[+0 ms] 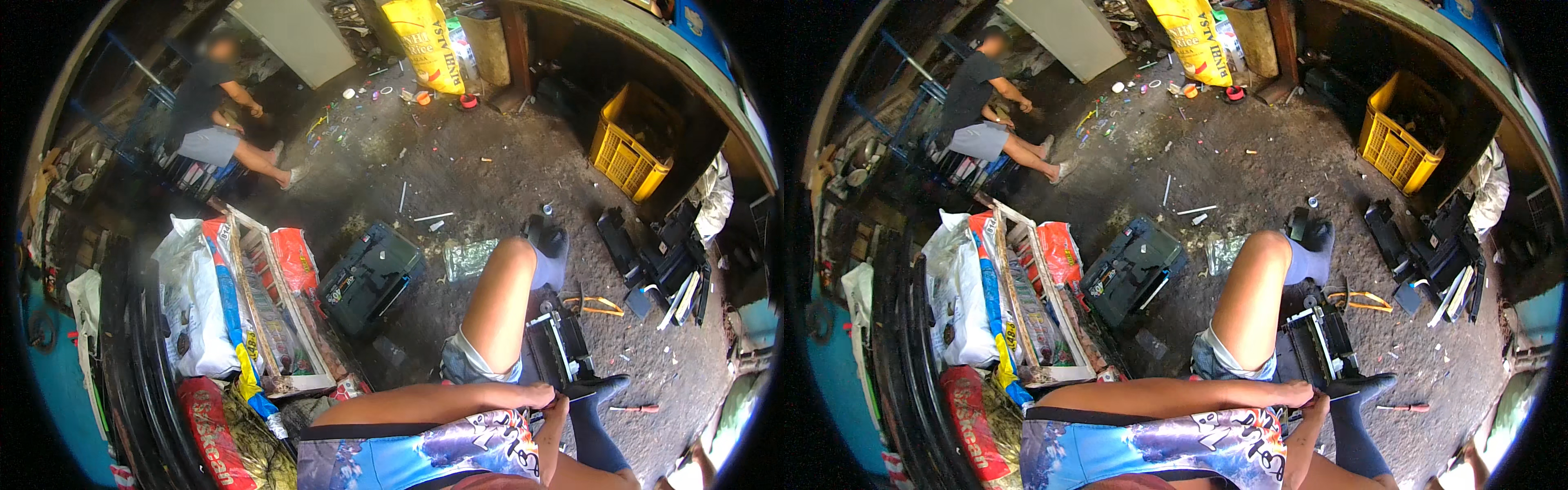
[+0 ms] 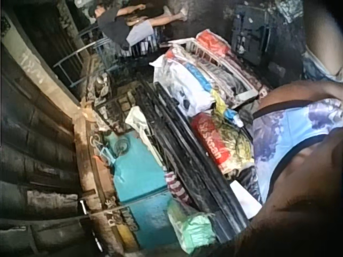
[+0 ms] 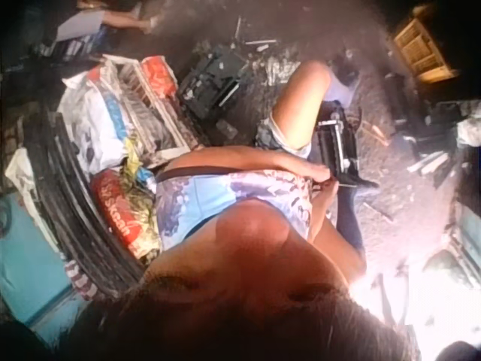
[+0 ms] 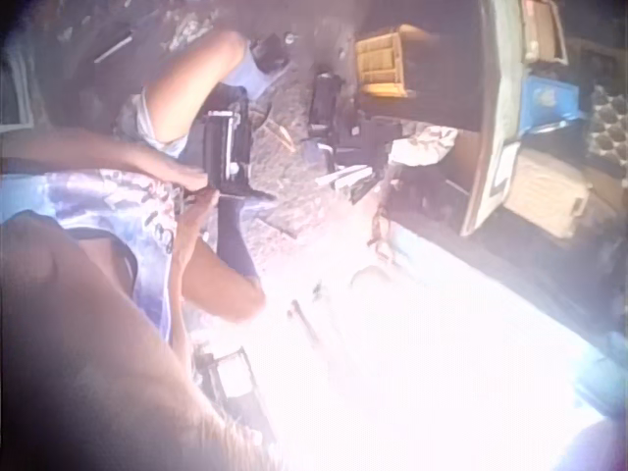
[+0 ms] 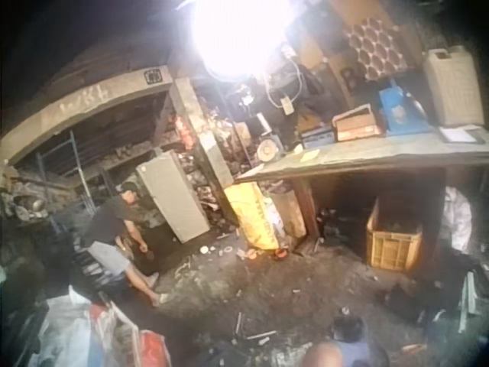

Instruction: The person sits on the floor and uses a screwdriver to disassemble a black electronic device, removing screws and separating internal components. They manipulate wires and parts with their hands, occasionally adjusting the device's position.

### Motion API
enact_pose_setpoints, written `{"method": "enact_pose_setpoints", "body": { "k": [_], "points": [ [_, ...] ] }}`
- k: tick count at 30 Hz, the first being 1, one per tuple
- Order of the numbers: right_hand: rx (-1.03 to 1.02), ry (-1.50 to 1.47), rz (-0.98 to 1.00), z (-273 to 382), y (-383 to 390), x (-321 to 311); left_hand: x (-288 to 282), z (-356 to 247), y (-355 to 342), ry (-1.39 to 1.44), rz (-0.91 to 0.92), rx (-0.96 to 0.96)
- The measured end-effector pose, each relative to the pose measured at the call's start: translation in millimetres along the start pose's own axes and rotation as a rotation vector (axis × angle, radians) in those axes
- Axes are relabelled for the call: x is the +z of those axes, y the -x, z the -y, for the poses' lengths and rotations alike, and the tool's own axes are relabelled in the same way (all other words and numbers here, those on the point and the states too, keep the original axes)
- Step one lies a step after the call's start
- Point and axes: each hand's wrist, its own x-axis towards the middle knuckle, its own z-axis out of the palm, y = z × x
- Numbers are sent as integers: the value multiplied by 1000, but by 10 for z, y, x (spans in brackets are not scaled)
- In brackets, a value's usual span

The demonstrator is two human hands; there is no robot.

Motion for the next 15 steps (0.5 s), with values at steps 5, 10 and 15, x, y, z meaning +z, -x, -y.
{"method": "enact_pose_setpoints", "body": {
  "k": [5, 10, 15],
  "points": [
    [-11, -14, 1, 138, -30, -27, 58, 61, -130, -8, 1, 14],
    [-24, -25, -4, 211, -61, -107, 110, 45, -192, -20, -3, 27],
    [-29, -44, -15, 226, -80, -181, 49, -32, -126, -23, -9, 28]
  ]
}}
